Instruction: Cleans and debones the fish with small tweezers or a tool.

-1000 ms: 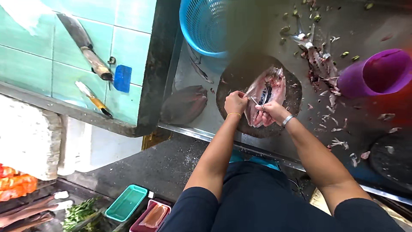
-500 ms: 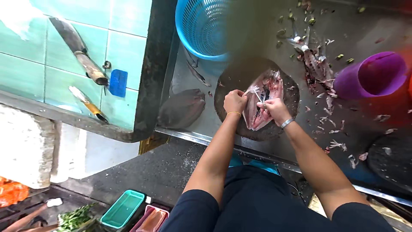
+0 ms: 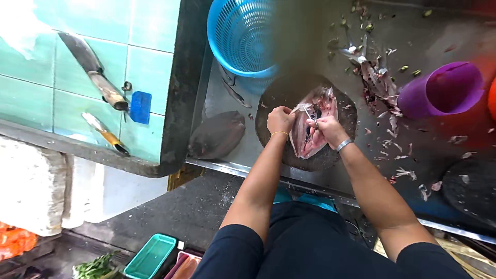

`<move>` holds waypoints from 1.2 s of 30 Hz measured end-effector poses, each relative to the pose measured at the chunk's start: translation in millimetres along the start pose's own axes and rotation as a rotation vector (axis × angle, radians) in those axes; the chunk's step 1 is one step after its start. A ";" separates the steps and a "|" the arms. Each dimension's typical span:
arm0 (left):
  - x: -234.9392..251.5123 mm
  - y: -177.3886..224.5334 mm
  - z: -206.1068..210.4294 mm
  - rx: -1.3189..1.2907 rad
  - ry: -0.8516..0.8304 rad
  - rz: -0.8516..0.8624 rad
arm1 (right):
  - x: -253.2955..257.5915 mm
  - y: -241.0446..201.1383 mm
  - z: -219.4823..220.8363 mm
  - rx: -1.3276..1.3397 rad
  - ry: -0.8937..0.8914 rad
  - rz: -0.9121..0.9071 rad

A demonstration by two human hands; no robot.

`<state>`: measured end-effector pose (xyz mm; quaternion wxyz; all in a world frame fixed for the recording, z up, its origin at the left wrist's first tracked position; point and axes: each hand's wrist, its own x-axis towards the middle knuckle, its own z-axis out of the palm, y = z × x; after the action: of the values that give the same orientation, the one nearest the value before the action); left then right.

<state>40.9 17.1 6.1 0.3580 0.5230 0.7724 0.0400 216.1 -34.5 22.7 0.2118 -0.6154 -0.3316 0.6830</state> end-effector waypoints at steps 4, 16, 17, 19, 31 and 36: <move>5.9 4.5 0.3 0.003 -0.001 0.021 | 2.6 1.9 3.2 0.085 0.030 0.016; 11.9 5.8 -1.9 -0.003 -0.035 0.059 | 4.1 2.5 4.9 0.264 0.047 0.087; 17.1 8.0 -4.8 -0.004 -0.040 0.075 | 3.6 -1.5 4.0 0.266 0.059 0.063; 18.1 2.9 -5.4 -0.015 -0.064 0.075 | -2.0 5.4 9.1 0.272 0.006 0.079; 22.5 14.8 -1.7 -0.014 -0.006 0.049 | 2.6 -4.4 2.6 0.294 0.092 -0.003; 22.9 18.8 0.6 -0.003 -0.014 0.060 | 8.5 0.1 7.3 0.250 0.098 0.031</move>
<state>51.4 44.5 2.1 0.3628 0.5458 0.7538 0.0484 207.7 -30.1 16.9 0.2923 -0.6218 -0.2238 0.6913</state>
